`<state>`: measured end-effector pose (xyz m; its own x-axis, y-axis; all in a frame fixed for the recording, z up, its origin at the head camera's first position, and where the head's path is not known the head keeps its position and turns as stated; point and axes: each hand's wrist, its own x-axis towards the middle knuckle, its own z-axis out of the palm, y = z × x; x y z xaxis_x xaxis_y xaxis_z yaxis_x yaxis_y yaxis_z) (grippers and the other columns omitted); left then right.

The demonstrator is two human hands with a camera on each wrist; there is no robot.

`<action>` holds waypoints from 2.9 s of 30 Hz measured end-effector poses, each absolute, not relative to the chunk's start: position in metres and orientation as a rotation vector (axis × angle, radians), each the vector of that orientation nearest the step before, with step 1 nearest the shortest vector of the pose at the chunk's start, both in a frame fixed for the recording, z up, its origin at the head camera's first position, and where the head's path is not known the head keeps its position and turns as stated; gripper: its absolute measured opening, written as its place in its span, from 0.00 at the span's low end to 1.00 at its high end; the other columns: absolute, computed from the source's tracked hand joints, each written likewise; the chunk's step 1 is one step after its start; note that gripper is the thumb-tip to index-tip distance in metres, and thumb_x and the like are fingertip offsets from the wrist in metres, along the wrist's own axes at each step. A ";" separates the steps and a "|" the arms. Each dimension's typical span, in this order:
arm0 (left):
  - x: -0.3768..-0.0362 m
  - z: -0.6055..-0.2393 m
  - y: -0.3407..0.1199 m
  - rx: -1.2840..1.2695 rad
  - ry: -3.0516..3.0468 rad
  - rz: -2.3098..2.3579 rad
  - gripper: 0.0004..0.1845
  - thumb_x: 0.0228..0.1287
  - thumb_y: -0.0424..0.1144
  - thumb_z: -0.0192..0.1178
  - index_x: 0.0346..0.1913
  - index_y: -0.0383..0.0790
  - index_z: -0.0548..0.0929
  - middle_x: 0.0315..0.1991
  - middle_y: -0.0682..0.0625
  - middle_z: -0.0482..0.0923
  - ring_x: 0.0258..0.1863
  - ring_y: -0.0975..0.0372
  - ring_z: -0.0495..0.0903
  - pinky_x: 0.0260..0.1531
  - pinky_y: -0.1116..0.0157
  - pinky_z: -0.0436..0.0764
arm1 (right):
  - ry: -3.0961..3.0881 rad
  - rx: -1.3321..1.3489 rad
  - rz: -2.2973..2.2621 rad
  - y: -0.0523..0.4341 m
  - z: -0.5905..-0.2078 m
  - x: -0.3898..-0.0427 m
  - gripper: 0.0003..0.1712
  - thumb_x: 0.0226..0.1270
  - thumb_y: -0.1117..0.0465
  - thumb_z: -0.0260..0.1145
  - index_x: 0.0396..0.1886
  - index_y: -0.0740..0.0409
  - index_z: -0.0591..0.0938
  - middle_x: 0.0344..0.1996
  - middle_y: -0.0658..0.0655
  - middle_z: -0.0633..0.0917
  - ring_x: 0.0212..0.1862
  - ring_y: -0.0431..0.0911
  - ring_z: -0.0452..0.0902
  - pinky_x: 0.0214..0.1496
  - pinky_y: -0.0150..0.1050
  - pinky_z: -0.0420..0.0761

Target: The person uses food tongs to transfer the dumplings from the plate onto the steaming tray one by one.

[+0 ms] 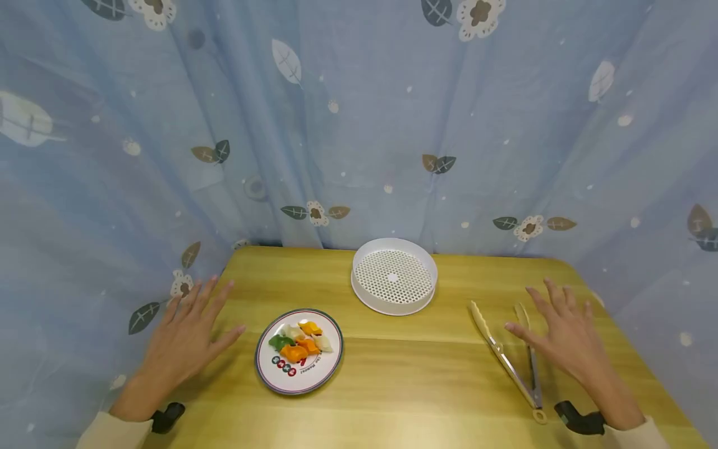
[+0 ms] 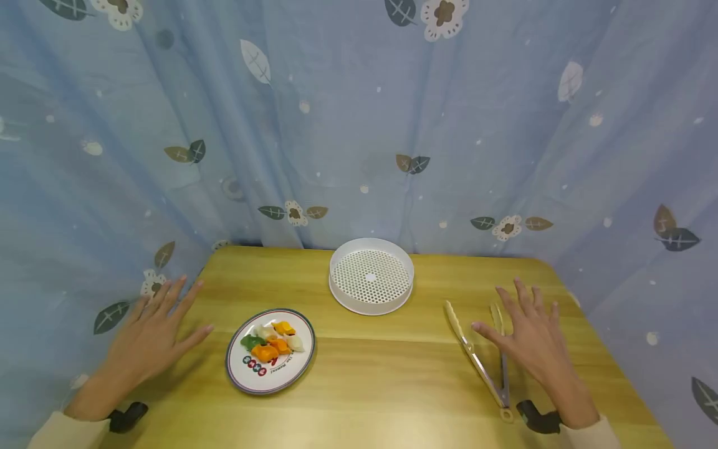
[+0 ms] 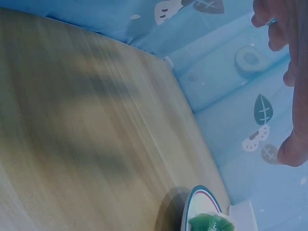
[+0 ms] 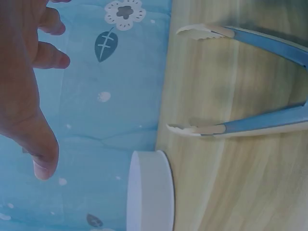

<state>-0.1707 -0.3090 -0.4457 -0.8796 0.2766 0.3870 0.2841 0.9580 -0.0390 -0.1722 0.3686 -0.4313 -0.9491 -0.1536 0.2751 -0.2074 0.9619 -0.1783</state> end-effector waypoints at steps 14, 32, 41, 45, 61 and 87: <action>-0.167 -0.458 -0.304 -0.480 -2.683 -0.240 0.38 0.65 0.50 0.70 0.71 0.32 0.72 0.61 0.29 0.77 0.57 0.34 0.77 0.54 0.34 0.73 | -2.879 0.094 0.469 0.359 -0.437 -0.164 0.35 0.75 0.35 0.60 0.46 0.64 0.88 0.32 0.61 0.87 0.21 0.50 0.75 0.20 0.43 0.68; -0.157 -0.483 -0.276 -0.184 -2.937 -0.992 0.34 0.71 0.54 0.65 0.71 0.36 0.72 0.56 0.38 0.80 0.50 0.48 0.82 0.47 0.46 0.81 | -2.995 -0.037 0.579 0.357 -0.464 -0.155 0.48 0.70 0.28 0.60 0.64 0.69 0.75 0.55 0.76 0.78 0.46 0.65 0.78 0.39 0.60 0.78; -0.155 -0.495 -0.266 -0.079 -2.980 -1.108 0.33 0.70 0.52 0.67 0.69 0.35 0.72 0.52 0.42 0.79 0.47 0.54 0.80 0.48 0.52 0.81 | -3.077 -0.091 0.630 0.359 -0.473 -0.154 0.58 0.69 0.26 0.59 0.73 0.75 0.64 0.54 0.84 0.72 0.45 0.69 0.77 0.38 0.62 0.78; -0.153 -0.499 -0.263 -0.034 -2.982 -1.149 0.32 0.70 0.51 0.68 0.68 0.37 0.73 0.51 0.44 0.79 0.46 0.56 0.78 0.47 0.54 0.79 | -3.087 -0.097 0.643 0.358 -0.476 -0.153 0.61 0.70 0.28 0.60 0.73 0.81 0.59 0.55 0.87 0.70 0.46 0.71 0.77 0.40 0.64 0.78; -0.157 -0.508 -0.261 -0.004 -2.981 -1.286 0.35 0.63 0.49 0.74 0.67 0.36 0.74 0.47 0.48 0.78 0.42 0.59 0.75 0.43 0.60 0.77 | -3.134 -0.211 0.658 0.355 -0.495 -0.153 0.61 0.64 0.25 0.64 0.54 0.88 0.68 0.40 0.78 0.78 0.38 0.63 0.79 0.38 0.58 0.79; -0.158 -0.518 -0.265 -0.047 -2.933 -1.424 0.39 0.54 0.44 0.80 0.67 0.40 0.75 0.49 0.46 0.77 0.42 0.57 0.74 0.41 0.65 0.76 | -3.113 -0.284 0.659 0.353 -0.503 -0.148 0.44 0.61 0.25 0.66 0.27 0.67 0.74 0.23 0.60 0.74 0.23 0.50 0.69 0.24 0.43 0.70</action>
